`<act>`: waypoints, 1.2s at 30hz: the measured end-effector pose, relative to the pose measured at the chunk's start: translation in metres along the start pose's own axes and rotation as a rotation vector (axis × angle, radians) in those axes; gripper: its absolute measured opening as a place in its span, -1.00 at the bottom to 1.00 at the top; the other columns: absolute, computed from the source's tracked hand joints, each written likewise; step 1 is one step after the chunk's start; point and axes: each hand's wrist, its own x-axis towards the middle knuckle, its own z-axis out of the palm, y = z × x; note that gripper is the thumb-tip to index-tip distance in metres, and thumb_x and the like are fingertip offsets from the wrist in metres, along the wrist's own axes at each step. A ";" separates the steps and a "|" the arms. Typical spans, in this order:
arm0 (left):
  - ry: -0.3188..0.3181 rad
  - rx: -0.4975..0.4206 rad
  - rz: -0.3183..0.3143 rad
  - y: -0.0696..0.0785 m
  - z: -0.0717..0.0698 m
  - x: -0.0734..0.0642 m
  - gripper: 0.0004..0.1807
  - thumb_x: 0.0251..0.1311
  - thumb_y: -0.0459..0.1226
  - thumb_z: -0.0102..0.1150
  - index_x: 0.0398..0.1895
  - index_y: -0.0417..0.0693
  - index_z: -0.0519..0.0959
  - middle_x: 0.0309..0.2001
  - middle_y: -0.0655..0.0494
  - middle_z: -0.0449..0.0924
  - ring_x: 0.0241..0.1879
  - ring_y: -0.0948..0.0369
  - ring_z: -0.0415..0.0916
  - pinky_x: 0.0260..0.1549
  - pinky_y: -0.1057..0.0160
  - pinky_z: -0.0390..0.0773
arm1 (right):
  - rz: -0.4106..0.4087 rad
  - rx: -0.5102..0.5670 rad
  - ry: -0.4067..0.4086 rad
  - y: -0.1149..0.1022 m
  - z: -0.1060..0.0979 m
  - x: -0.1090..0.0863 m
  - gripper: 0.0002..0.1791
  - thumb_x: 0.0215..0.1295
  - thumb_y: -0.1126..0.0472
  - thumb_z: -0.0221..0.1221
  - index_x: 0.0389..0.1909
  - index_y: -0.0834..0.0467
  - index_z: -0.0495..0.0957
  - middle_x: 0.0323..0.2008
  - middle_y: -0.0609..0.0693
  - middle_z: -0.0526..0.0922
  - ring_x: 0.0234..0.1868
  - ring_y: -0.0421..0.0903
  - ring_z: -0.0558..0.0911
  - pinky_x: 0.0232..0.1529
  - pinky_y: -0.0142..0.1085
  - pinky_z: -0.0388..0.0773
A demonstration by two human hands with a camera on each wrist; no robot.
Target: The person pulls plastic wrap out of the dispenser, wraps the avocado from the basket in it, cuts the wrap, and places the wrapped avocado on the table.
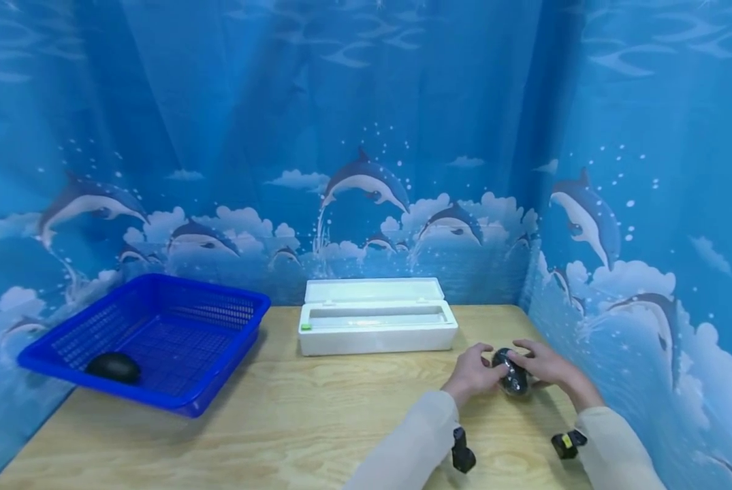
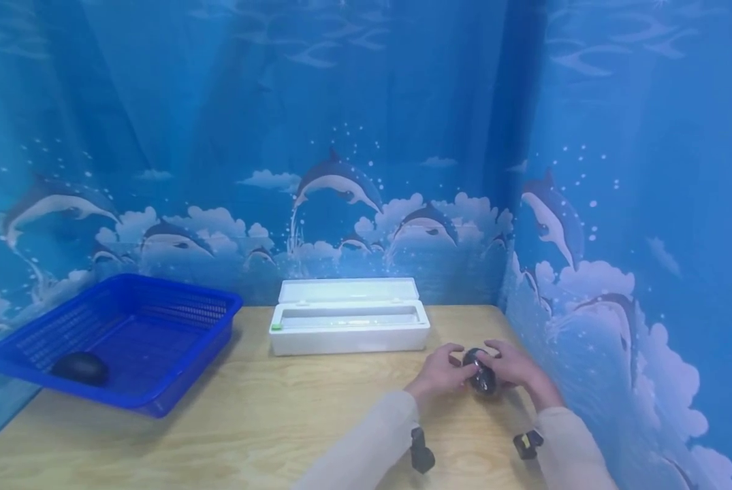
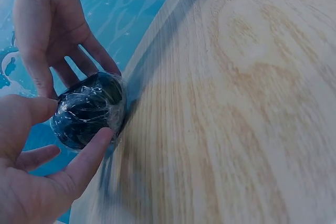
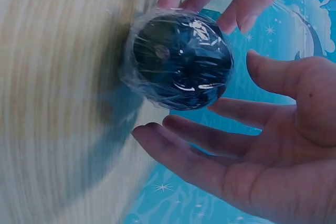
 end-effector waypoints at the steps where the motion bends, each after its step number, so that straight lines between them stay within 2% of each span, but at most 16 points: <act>1: 0.001 0.002 -0.001 0.000 0.000 0.000 -0.48 0.28 -0.18 0.37 0.29 -0.01 0.53 -0.08 -0.05 0.64 -0.47 0.14 0.70 -0.22 0.20 0.71 | 0.001 0.005 0.002 0.000 -0.001 -0.001 -0.24 0.67 0.00 -0.10 0.50 0.55 -0.01 0.32 0.74 0.22 0.27 0.59 0.44 -0.04 0.16 0.73; 6: -0.004 0.062 0.010 -0.002 -0.006 -0.002 -0.48 0.29 -0.13 0.36 0.30 0.06 0.53 0.04 -0.09 0.65 -0.39 0.17 0.67 -0.19 0.19 0.70 | -0.013 -0.029 0.010 -0.003 -0.005 -0.002 -0.24 0.66 0.00 -0.08 0.49 0.55 0.02 0.30 0.72 0.28 0.26 0.57 0.45 -0.06 0.15 0.74; 9: -0.012 0.109 0.027 -0.004 -0.013 -0.003 -0.50 0.29 -0.12 0.36 0.29 0.09 0.54 0.08 -0.07 0.66 -0.25 0.15 0.68 -0.14 0.18 0.70 | -0.049 -0.107 0.036 -0.005 -0.007 -0.003 -0.25 0.65 -0.01 -0.06 0.45 0.58 0.08 0.26 0.71 0.34 0.22 0.57 0.48 -0.08 0.15 0.72; 13: -0.021 0.143 0.091 -0.007 -0.028 -0.004 -0.50 0.29 -0.11 0.35 0.28 0.07 0.55 0.08 -0.06 0.67 -0.08 0.13 0.67 -0.12 0.23 0.69 | -0.097 -0.226 0.113 -0.012 -0.009 -0.006 -0.28 0.64 0.01 -0.05 0.40 0.60 0.17 0.25 0.71 0.36 0.22 0.60 0.46 0.05 0.27 0.62; 15: -0.027 0.165 0.142 -0.009 -0.039 -0.006 -0.49 0.29 -0.13 0.35 0.29 0.01 0.54 0.08 -0.08 0.68 -0.06 0.13 0.68 -0.13 0.28 0.68 | -0.108 -0.267 0.158 -0.018 -0.009 -0.008 -0.29 0.62 0.01 -0.03 0.40 0.58 0.21 0.28 0.68 0.36 0.26 0.61 0.42 0.12 0.33 0.55; 18: -0.044 0.198 0.201 -0.012 -0.057 -0.010 -0.47 0.31 -0.18 0.33 0.32 -0.06 0.52 0.10 -0.13 0.67 -0.06 0.12 0.70 -0.16 0.32 0.68 | -0.136 -0.313 0.218 -0.029 -0.006 -0.010 -0.33 0.60 0.02 0.02 0.40 0.52 0.26 0.29 0.62 0.40 0.25 0.56 0.46 0.11 0.32 0.55; 23: -0.062 0.236 0.216 -0.016 -0.089 -0.017 -0.48 0.35 -0.20 0.29 0.35 -0.09 0.49 0.18 -0.14 0.63 0.03 0.08 0.68 -0.07 0.25 0.71 | -0.228 -0.374 0.312 -0.053 0.005 -0.005 -0.47 0.53 0.13 0.12 0.34 0.40 0.43 0.27 0.50 0.51 0.19 0.46 0.55 0.07 0.27 0.58; 26: -0.066 0.291 0.227 -0.019 -0.106 -0.019 -0.51 0.36 -0.21 0.28 0.31 -0.11 0.52 0.18 -0.13 0.64 0.06 0.06 0.67 -0.02 0.21 0.70 | -0.290 -0.413 0.339 -0.067 0.015 0.002 -0.55 0.47 0.19 0.18 0.26 0.35 0.52 0.21 0.42 0.60 0.13 0.40 0.62 0.04 0.24 0.62; 30: -0.084 0.363 0.253 -0.023 -0.124 -0.023 -0.56 0.37 -0.24 0.27 0.28 -0.13 0.54 0.17 -0.14 0.65 0.03 0.04 0.68 -0.04 0.21 0.70 | -0.374 -0.396 0.351 -0.078 0.030 0.015 -0.63 0.40 0.27 0.24 0.15 0.36 0.61 0.11 0.37 0.68 0.08 0.38 0.66 0.05 0.23 0.64; 36: -0.084 0.439 0.304 -0.025 -0.158 -0.031 -0.57 0.33 -0.34 0.25 0.26 -0.15 0.56 0.13 -0.18 0.67 -0.04 0.07 0.70 -0.09 0.25 0.72 | -0.485 -0.365 0.352 -0.091 0.044 0.037 -0.73 0.36 0.37 0.26 0.05 0.32 0.66 0.08 0.33 0.71 0.13 0.36 0.65 0.16 0.24 0.59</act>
